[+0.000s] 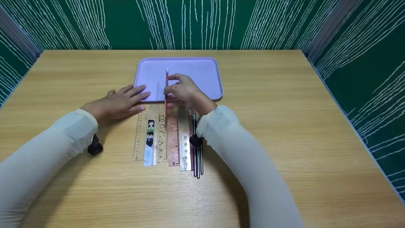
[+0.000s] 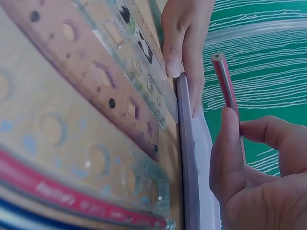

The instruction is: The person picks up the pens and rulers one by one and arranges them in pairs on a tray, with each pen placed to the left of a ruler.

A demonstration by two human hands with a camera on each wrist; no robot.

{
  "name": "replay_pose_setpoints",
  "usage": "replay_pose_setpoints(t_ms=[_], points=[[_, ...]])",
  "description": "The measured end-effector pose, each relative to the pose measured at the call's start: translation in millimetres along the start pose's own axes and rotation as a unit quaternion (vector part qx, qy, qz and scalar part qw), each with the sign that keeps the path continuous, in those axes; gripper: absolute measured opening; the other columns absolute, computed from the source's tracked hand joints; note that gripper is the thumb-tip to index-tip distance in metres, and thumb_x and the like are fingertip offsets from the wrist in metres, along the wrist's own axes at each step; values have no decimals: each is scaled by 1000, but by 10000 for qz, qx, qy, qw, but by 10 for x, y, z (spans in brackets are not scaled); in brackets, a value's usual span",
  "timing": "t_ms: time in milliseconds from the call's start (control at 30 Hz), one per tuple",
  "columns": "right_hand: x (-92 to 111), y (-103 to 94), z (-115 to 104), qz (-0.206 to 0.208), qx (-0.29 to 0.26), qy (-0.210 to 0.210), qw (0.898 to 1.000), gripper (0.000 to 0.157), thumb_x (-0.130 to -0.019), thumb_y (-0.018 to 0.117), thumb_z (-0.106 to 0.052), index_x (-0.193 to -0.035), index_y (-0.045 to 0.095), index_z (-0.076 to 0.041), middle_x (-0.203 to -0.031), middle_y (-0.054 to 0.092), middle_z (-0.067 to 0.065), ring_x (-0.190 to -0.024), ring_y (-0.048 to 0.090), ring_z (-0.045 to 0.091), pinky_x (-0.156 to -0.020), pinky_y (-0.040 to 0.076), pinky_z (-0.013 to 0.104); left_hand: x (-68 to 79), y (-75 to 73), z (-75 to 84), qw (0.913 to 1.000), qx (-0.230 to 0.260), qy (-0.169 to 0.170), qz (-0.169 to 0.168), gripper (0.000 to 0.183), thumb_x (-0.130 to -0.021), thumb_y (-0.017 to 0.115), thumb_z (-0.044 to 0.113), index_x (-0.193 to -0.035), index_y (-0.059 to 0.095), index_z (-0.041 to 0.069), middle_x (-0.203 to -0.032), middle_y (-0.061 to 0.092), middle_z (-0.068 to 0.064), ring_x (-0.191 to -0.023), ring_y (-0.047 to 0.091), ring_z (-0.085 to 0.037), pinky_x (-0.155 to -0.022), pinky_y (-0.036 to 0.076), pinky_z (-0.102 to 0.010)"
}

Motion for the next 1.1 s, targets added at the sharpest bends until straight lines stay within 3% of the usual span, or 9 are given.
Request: replay_pose_setpoints(t_ms=[233, 533, 767, 1100], points=[[-163, 34, -92, 158, 28, 116, 9998, 72, -93, 68, -3, -156, 40, -23, -132, 57, 15, -112, 67, 31, -79, 64, 38, -2, -9, -28, 9999, -65, -68, -51, 65, -103, 24, 69, -162, 7, 47, -174, -4, 10, -161, -3, -34, -120, 6, -75], [-364, 92, -116, 308, -7, 195, 9993, 69, -94, 68, -5, -155, 42, -23, -129, 61, 14, -97, 69, 24, -79, 64, 38, 3, 0, -26, 10000, 21, -32, -65, 64, -105, 26, 66, -163, 10, 44, -174, -2, 8, -161, -3, -35, -119, 6, -76], [-535, 177, -141, 432, 45, 201, 9989, 65, -95, 69, -8, -153, 45, -25, -125, 64, 14, -97, 69, 24, -76, 64, 35, 1, -5, -27, 9999, 32, -58, -81, 65, -104, 25, 66, -163, 9, 44, -174, -2, 7, -161, -3, -34, -119, 5, -76], [-739, 262, -156, 466, 11, 222, 9987, 65, -95, 69, -7, -154, 45, -22, -118, 67, 14, -85, 69, 20, -69, 64, 31, -7, -21, 21, 10000, 52, -44, -73, 65, -104, 25, 66, -163, 9, 43, -174, -2, 6, -160, -3, -36, -118, 6, -78]])
Point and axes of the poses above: each hand's wrist, its own x-axis away from the middle knuckle, its own y-axis out of the palm, z = x × y, the point moved 1 cm from there along -x, towards the middle knuckle
